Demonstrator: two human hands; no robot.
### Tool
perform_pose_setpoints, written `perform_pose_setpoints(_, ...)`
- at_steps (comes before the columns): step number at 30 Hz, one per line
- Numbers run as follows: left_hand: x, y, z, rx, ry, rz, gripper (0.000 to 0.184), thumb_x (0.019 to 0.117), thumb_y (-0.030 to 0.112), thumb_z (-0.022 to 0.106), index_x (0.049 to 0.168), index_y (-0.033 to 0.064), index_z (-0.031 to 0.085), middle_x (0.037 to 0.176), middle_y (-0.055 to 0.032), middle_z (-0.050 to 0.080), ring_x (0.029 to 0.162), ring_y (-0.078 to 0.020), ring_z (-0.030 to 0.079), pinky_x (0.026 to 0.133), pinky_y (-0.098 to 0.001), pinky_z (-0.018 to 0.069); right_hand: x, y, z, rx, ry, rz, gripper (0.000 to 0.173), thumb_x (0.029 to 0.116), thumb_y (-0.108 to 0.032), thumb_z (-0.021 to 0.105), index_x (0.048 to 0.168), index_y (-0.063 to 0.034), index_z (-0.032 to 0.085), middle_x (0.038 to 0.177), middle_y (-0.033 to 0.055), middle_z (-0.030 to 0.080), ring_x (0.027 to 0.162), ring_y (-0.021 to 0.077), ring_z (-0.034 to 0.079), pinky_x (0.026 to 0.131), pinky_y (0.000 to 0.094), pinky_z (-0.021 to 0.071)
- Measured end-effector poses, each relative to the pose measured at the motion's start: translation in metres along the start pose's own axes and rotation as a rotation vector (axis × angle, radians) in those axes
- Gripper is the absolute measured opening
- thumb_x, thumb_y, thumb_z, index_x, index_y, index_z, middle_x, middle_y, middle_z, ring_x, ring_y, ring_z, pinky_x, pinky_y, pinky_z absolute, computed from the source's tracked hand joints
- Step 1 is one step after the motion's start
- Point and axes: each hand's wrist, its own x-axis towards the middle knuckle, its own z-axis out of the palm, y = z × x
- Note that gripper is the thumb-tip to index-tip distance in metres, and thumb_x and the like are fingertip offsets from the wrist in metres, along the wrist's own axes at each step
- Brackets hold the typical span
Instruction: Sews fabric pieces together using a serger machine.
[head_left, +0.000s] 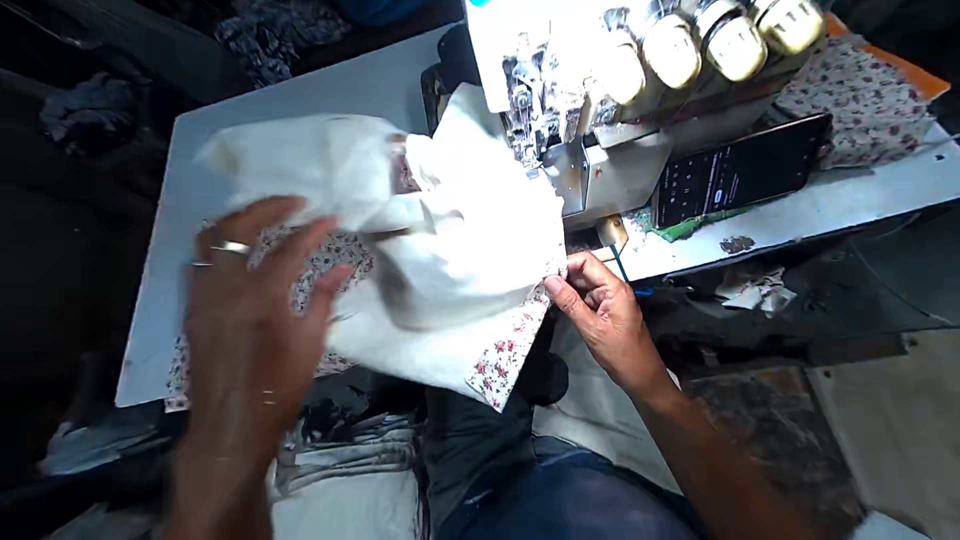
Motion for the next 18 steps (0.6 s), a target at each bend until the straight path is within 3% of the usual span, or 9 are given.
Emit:
perform_pose_setpoints(2, 0.005, 0.038, 0.031, -0.207, 0.06, 0.132, 0.029, 0.1042, 0.018, 0.058, 0.117, -0.0047, 0.069, 0.124, -0.0227, 0.065, 0.116, -0.0308, 0.063, 0.101, -0.0435, 0.0493, -0.006, 0.006, -0.003, 0.014, 0.02, 0.022, 0.013, 0.1004, -0.012, 0.063, 0.113, -0.0084, 0.061, 0.087, -0.0044, 0.07, 0.076, -0.0016, 0.065, 0.071, 0.0156, 0.0537)
perform_pose_setpoints(3, 0.005, 0.052, 0.049, -0.334, 0.086, 0.169, 0.025, 0.1029, 0.015, 0.06, 0.11, -0.0053, 0.071, 0.113, -0.0203, 0.069, 0.106, -0.0237, 0.067, 0.095, -0.0359, 0.0531, -0.01, 0.008, -0.005, 0.023, 0.02, 0.039, 0.017, 0.0988, -0.01, 0.065, 0.116, -0.0074, 0.061, 0.089, -0.0037, 0.071, 0.078, -0.0011, 0.067, 0.072, 0.0162, 0.0553)
perform_pose_setpoints(5, 0.003, 0.071, 0.083, -0.535, 0.103, 0.161, 0.023, 0.101, 0.015, 0.063, 0.11, -0.0054, 0.071, 0.107, -0.0166, 0.071, 0.096, -0.0149, 0.069, 0.088, -0.027, 0.0563, -0.015, 0.01, -0.007, 0.029, 0.01, 0.074, 0.025, 0.0965, -0.008, 0.068, 0.121, -0.0056, 0.062, 0.094, -0.0008, 0.073, 0.081, 0.0016, 0.069, 0.075, 0.0185, 0.0581)
perform_pose_setpoints(7, -0.002, 0.084, 0.107, -0.635, 0.061, 0.056, 0.03, 0.0985, 0.02, 0.067, 0.119, -0.002, 0.067, 0.109, -0.0116, 0.07, 0.091, -0.0109, 0.068, 0.08, -0.0245, 0.0572, -0.018, 0.012, -0.008, 0.013, -0.003, 0.081, 0.026, 0.0961, -0.008, 0.068, 0.121, -0.004, 0.064, 0.096, 0.0006, 0.072, 0.083, 0.0024, 0.068, 0.077, 0.019, 0.0581)
perform_pose_setpoints(9, -0.014, 0.094, 0.123, -0.658, -0.038, -0.084, 0.039, 0.0944, 0.03, 0.072, 0.123, 0.0049, 0.065, 0.098, -0.004, 0.069, 0.079, -0.0102, 0.064, 0.067, -0.0274, 0.0534, -0.02, 0.016, -0.009, -0.018, -0.012, 0.065, 0.018, 0.0969, -0.009, 0.067, 0.114, -0.0025, 0.068, 0.096, 0.0015, 0.07, 0.083, 0.0023, 0.067, 0.076, 0.0186, 0.0573)
perform_pose_setpoints(11, -0.033, 0.1, 0.135, -0.669, -0.124, -0.184, 0.036, 0.0917, 0.037, 0.073, 0.111, 0.0077, 0.068, 0.081, 0.0001, 0.065, 0.066, -0.0087, 0.06, 0.059, -0.0289, 0.0511, -0.026, 0.024, -0.009, -0.06, -0.023, 0.06, 0.011, 0.099, -0.012, 0.065, 0.104, -0.0035, 0.07, 0.096, 0.0012, 0.066, 0.083, 0.0022, 0.064, 0.074, 0.0177, 0.0549)
perform_pose_setpoints(14, -0.061, 0.106, 0.144, -0.667, -0.157, -0.214, 0.034, 0.0913, 0.038, 0.072, 0.093, 0.0048, 0.073, 0.089, -0.0039, 0.069, 0.081, -0.0112, 0.066, 0.074, -0.032, 0.0561, -0.041, 0.035, -0.008, -0.031, -0.043, 0.125, 0.011, 0.1005, -0.014, 0.062, 0.105, -0.0057, 0.066, 0.094, -0.0007, 0.067, 0.083, 0.0013, 0.064, 0.076, 0.0184, 0.0545)
perform_pose_setpoints(16, -0.074, 0.113, 0.145, -0.661, -0.093, -0.215, 0.03, 0.0911, 0.034, 0.073, 0.091, 0.0048, 0.074, 0.099, -0.0051, 0.071, 0.095, -0.0122, 0.066, 0.085, -0.0316, 0.055, -0.053, 0.039, -0.007, 0.027, -0.041, 0.165, 0.014, 0.0979, -0.01, 0.066, 0.11, -0.0046, 0.064, 0.094, -0.0001, 0.07, 0.085, 0.002, 0.068, 0.08, 0.0193, 0.0576)
perform_pose_setpoints(18, -0.082, 0.12, 0.143, -0.629, 0.014, -0.212, 0.026, 0.0898, 0.032, 0.075, 0.089, 0.0058, 0.074, 0.101, -0.0056, 0.071, 0.102, -0.0144, 0.065, 0.09, -0.0333, 0.0511, -0.062, 0.039, -0.005, 0.063, -0.025, 0.19, 0.019, 0.0956, -0.006, 0.067, 0.113, -0.0026, 0.063, 0.096, 0.002, 0.072, 0.088, 0.0043, 0.071, 0.084, 0.0212, 0.0594)
